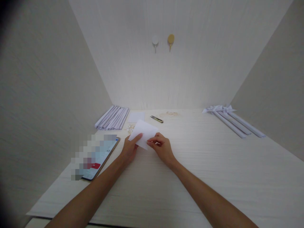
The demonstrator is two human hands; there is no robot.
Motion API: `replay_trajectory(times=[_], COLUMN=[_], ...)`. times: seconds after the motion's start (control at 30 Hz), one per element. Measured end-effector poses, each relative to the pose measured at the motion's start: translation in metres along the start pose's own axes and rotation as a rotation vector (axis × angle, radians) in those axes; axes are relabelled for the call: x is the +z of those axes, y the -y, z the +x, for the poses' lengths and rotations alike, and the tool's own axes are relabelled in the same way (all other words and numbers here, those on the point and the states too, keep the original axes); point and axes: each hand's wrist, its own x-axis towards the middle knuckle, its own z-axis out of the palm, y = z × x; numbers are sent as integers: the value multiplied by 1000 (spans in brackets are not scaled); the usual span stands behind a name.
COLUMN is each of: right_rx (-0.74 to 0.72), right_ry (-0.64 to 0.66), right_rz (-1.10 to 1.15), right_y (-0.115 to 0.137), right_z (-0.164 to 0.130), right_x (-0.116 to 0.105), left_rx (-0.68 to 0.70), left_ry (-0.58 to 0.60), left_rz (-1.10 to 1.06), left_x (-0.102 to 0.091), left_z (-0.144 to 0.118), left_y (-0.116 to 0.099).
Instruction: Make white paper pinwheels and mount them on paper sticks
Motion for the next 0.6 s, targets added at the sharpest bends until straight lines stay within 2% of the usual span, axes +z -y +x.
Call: replay_trajectory(times=[0.3,0.47,0.6], right_rx=[174,191,182], right_ry=[-58,-97,-107], right_rz=[46,26,-13], right_y=[1,0,-1], right_z=[3,3,3], right_x=[1,0,-1], left_rx=[5,11,-13], left_ry=[59,107,97], left_rz=[78,105,113], left_x=[0,0,3], left_z=[-2,-2,-4], left_y=[7,10,9])
